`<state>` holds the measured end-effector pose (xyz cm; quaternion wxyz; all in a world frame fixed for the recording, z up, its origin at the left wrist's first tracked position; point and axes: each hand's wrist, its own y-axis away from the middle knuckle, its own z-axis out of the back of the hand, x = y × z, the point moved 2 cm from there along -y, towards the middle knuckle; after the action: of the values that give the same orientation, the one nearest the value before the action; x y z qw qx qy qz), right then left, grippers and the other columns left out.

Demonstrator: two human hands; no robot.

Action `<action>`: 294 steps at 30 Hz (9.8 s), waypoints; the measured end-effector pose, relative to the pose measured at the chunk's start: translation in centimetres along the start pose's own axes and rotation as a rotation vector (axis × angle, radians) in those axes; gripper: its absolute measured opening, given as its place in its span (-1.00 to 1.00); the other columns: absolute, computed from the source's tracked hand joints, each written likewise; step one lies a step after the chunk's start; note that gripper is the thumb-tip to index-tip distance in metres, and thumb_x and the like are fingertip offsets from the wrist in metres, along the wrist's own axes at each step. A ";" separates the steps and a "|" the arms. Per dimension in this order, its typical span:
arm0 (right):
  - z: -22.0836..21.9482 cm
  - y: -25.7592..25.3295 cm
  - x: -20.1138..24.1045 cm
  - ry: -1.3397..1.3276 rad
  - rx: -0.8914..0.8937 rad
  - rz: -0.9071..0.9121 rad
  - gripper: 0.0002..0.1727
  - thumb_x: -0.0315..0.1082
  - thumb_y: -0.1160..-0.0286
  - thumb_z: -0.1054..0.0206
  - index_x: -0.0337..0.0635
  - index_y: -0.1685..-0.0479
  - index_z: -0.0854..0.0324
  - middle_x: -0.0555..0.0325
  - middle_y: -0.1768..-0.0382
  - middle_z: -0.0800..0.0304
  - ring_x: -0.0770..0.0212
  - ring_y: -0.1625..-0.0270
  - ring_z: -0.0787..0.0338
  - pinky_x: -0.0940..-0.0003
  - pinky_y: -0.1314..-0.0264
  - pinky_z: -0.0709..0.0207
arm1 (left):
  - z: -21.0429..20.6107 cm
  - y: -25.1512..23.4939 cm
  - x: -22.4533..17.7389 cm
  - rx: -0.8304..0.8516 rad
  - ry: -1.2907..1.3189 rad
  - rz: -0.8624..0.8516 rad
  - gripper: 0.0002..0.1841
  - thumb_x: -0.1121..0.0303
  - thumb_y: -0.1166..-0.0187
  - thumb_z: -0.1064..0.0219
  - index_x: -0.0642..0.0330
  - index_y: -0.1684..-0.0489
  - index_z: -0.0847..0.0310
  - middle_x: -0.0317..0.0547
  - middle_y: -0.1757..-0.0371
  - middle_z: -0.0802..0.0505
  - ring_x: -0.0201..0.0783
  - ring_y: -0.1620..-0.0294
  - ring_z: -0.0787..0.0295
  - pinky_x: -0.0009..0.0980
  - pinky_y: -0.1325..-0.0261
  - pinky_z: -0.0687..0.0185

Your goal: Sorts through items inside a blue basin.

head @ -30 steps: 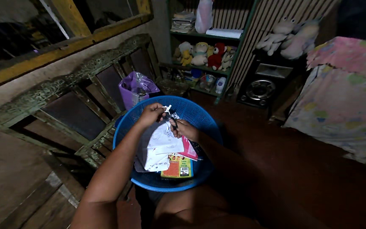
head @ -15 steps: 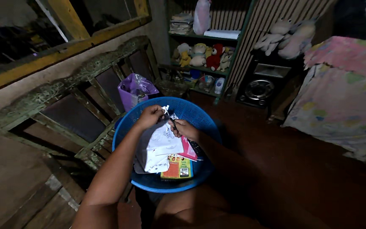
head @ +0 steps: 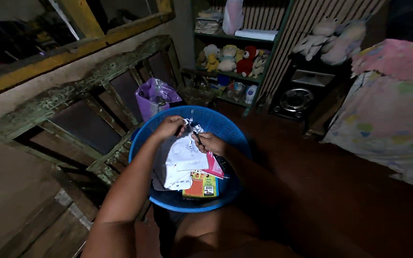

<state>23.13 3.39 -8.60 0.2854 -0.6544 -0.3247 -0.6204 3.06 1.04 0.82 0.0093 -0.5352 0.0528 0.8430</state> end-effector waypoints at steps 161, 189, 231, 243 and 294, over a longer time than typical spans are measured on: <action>4.8 9.9 -0.1 -0.321 -0.777 0.296 -0.36 -0.40 -0.66 -0.22 -0.35 -0.67 -0.09 -0.30 -0.25 -0.69 -0.12 -0.17 -0.85 -0.05 -0.20 -0.80 | 4.0 -1.0 6.0 -0.443 -0.693 -0.106 -0.59 0.13 -0.51 -0.42 0.31 -0.11 -0.75 0.30 -0.32 -0.76 0.31 -0.40 -0.65 0.44 -0.44 -0.41; 6.1 9.7 -0.3 -0.500 -0.791 0.368 -0.49 -0.29 -0.84 -0.02 -0.28 -0.66 -0.12 -0.29 -0.27 -0.70 -0.14 -0.18 -0.83 -0.07 -0.20 -0.77 | 3.8 -1.4 5.9 -0.419 -0.696 -0.103 -0.54 0.11 -0.52 -0.45 0.32 -0.20 -0.73 0.35 -0.35 -0.74 0.35 -0.42 -0.63 0.47 -0.46 -0.38; 5.8 9.7 -0.7 -0.587 -0.819 0.457 -0.52 -0.35 -0.82 -0.03 -0.30 -0.62 -0.08 -0.36 -0.28 -0.66 -0.21 -0.20 -0.82 -0.12 -0.22 -0.76 | 3.9 -1.3 6.3 -0.446 -0.733 -0.125 -0.62 0.15 -0.48 -0.40 0.33 0.01 -0.76 0.27 -0.38 -0.74 0.31 -0.46 -0.60 0.48 -0.48 -0.31; 5.9 9.6 -0.7 -0.529 -0.827 0.441 -0.47 -0.35 -0.77 -0.14 -0.31 -0.61 -0.09 -0.34 -0.25 -0.73 -0.22 -0.20 -0.84 -0.13 -0.21 -0.77 | 3.8 -1.3 6.2 -0.445 -0.741 -0.131 -0.60 0.13 -0.48 -0.39 0.32 -0.02 -0.77 0.26 -0.40 -0.73 0.29 -0.48 -0.60 0.46 -0.50 -0.31; -11.4 -2.1 -1.5 1.251 0.077 -0.009 -0.13 0.12 -0.31 -0.56 -0.06 -0.64 -0.43 -0.21 -0.37 -0.63 -0.25 -0.35 -0.68 -0.32 -0.24 -0.61 | 3.0 -1.9 5.1 -0.409 -0.695 0.088 -0.50 -0.01 -0.55 -0.40 0.29 -0.16 -0.73 0.36 -0.22 -0.78 0.38 -0.34 -0.65 0.50 -0.45 -0.31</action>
<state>14.30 -4.19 -9.41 0.4422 -0.1552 -0.1209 -0.8750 -1.69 3.02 -2.64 -0.1163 -0.2066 -0.0992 0.9664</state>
